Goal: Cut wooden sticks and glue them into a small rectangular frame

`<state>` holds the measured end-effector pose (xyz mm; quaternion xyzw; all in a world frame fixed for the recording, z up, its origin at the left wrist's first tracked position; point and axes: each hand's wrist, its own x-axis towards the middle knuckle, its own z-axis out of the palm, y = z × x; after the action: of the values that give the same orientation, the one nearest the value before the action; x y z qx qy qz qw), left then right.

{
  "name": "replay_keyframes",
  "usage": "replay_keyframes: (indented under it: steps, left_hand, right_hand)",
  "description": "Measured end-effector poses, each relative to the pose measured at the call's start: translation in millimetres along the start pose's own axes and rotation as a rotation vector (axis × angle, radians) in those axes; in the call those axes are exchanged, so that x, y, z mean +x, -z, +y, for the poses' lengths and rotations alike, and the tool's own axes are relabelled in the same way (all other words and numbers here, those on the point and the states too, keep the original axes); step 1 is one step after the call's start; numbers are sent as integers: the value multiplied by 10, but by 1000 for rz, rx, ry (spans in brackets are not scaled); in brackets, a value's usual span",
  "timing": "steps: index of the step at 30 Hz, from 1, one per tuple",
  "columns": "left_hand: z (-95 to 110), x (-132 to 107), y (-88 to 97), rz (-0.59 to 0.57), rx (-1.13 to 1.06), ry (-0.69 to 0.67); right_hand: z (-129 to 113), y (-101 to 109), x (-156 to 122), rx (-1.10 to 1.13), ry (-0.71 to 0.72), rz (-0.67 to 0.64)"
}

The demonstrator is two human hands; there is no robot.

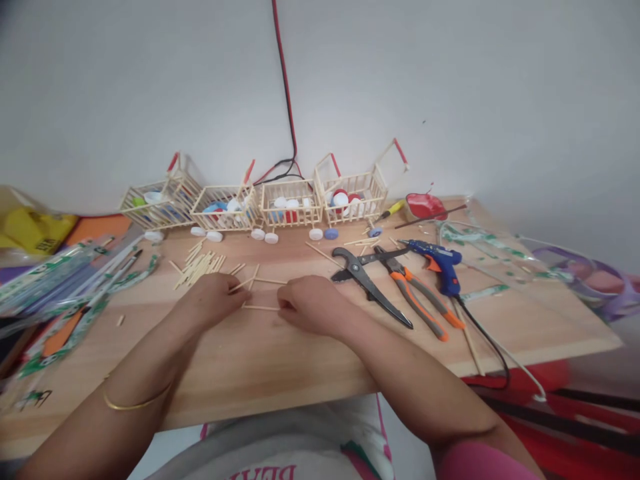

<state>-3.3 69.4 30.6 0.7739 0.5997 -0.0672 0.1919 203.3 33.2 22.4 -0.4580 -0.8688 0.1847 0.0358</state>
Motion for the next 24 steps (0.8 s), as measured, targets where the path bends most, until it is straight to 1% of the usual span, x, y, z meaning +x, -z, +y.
replay_keyframes:
  steps: [11,15,24]
  left_hand:
    - [-17,-2,-7,-8,-8,5]
    - [-17,-13,2,8,-23,-17]
    - [-28,-28,33,-7,-63,-32]
  right_hand:
    - [-7,1,10,3,-1,-1]
    - [-20,20,7,-8,-4,-9]
    - [-10,24,4,1,-6,3]
